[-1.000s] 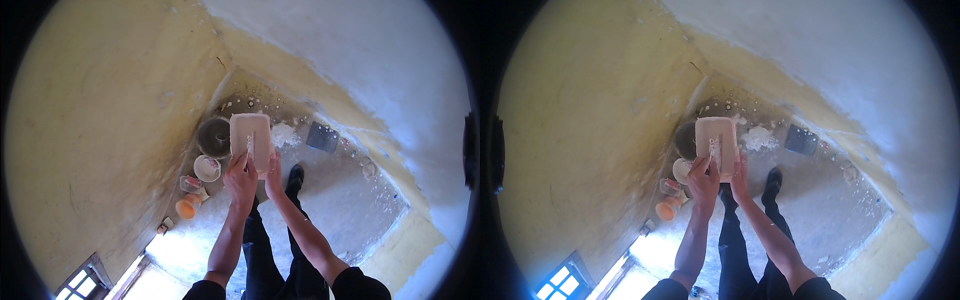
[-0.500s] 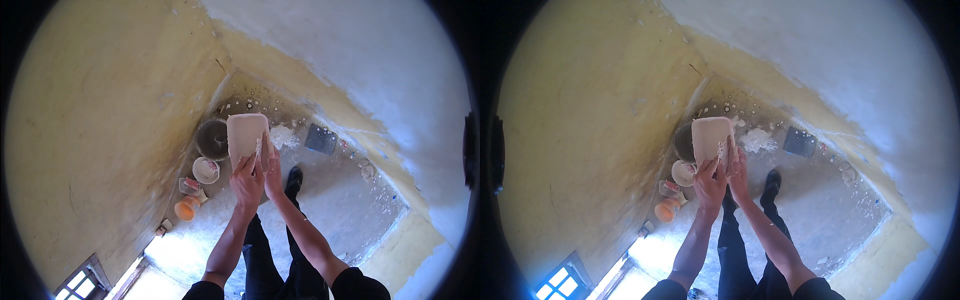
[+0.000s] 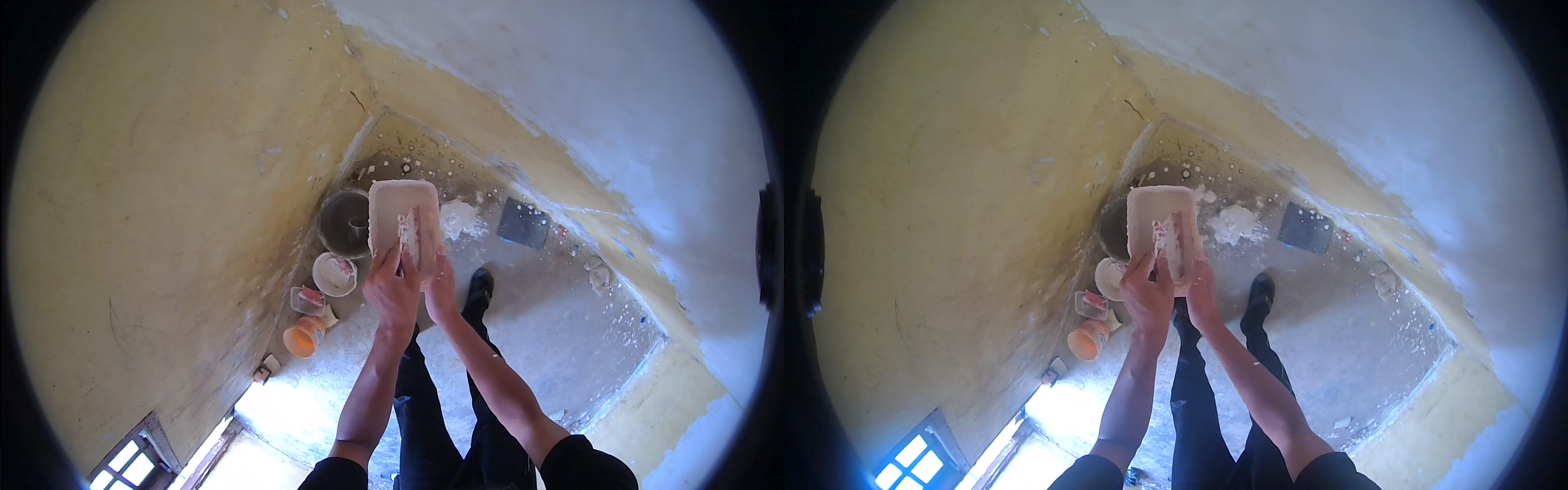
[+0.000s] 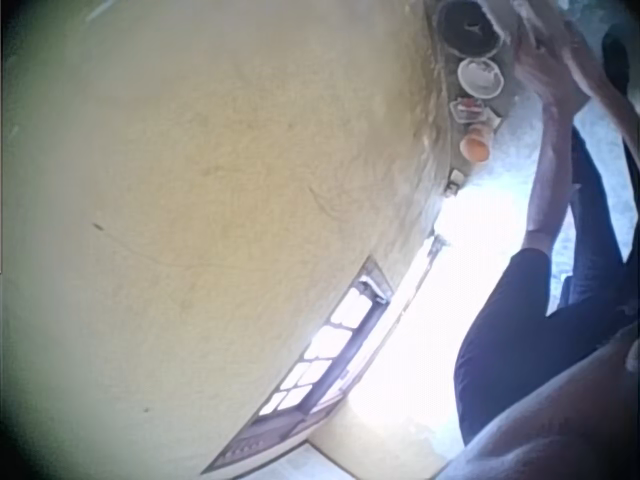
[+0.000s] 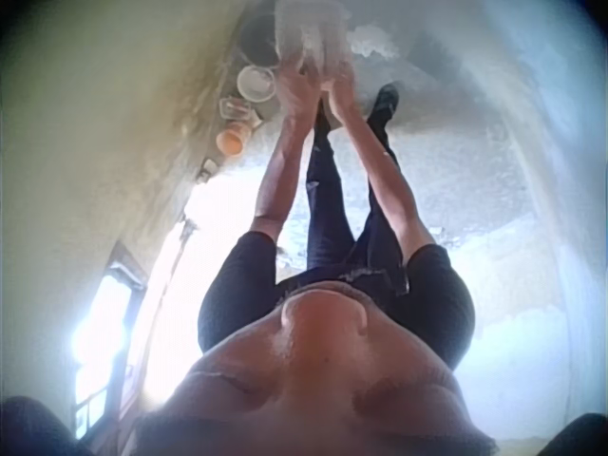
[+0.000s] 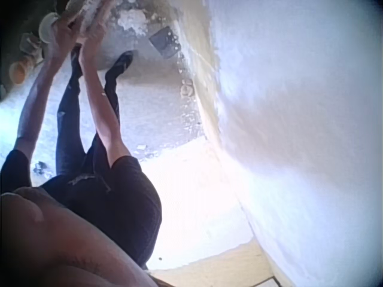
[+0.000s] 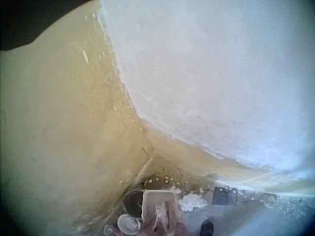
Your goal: The person applies white plaster to a yellow wall using a rectangular plastering tool. The person picks up plaster from a container and spreads it across the wall surface in multiple strokes.
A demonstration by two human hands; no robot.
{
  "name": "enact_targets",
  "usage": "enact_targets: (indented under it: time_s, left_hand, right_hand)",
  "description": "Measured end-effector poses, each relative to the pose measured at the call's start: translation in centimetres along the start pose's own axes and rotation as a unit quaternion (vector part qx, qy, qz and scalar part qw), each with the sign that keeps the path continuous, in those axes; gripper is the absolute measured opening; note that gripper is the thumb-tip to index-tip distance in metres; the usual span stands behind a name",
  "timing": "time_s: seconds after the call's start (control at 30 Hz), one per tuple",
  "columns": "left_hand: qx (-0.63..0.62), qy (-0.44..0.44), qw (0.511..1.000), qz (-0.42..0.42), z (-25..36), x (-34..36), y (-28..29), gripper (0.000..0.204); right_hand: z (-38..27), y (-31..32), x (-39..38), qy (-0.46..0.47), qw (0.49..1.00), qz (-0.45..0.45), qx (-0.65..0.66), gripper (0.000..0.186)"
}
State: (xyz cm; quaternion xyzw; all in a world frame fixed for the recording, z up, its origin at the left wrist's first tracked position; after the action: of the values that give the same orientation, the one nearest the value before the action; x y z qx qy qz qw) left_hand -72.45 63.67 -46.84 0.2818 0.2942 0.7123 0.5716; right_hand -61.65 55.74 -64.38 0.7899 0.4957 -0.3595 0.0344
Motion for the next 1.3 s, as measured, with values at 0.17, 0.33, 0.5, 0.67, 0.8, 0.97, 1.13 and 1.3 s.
enact_targets:
  time_s: [0.17,0.33,0.5,0.67,0.8,0.97,1.13,1.3]
  left_hand:
    - [0.039,0.004,0.999,0.012,0.0,1.3,2.0,0.02]
    - [0.081,-0.021,0.996,0.038,2.0,1.7,4.0,0.019]
    - [0.117,-0.016,0.993,0.024,1.1,1.3,2.6,0.019]
    - [0.069,-0.029,0.997,0.024,0.9,1.4,1.1,0.019]
    - [0.005,-0.027,1.0,-0.005,1.0,0.9,0.0,0.019]
    - [-0.042,0.005,0.999,-0.012,0.9,0.7,0.2,0.021]
    - [0.015,-0.05,0.998,0.017,0.7,0.1,-0.2,0.02]
    - [0.058,-0.016,0.998,0.011,-0.1,1.3,1.7,0.019]
  right_hand:
    - [-2.3,-1.2,-0.8,-0.003,1.0,0.013,0.015,0.06]
    - [-3.2,-0.6,-0.7,0.032,0.999,0.014,0.006,0.062]
    - [-2.7,-1.4,-1.2,0.012,1.0,-0.006,0.002,0.062]
    - [-2.2,-0.5,-1.1,0.031,0.998,0.014,-0.054,0.063]
    - [-2.7,-1.7,-1.7,0.01,1.0,-0.019,0.013,0.062]
    - [-2.6,-1.1,-1.9,-0.005,0.998,0.024,-0.062,0.061]
    - [-2.4,-2.4,-1.6,0.017,0.999,-0.038,0.004,0.063]
    - [-2.1,-1.8,-1.3,0.002,1.0,-0.027,0.01,0.064]
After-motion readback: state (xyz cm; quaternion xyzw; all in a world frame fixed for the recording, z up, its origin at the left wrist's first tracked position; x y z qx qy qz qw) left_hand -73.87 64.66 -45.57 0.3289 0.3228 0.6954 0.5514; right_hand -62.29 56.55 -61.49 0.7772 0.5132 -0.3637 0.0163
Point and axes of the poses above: each hand's wrist, its own x-axis towards the middle knuckle, its own y-axis out of the back of the hand, z = x × y, the point moved 10 cm from there along x, towards the middle knuckle, and after that the axes turned 4 degrees about z, right-handed, at the moved point
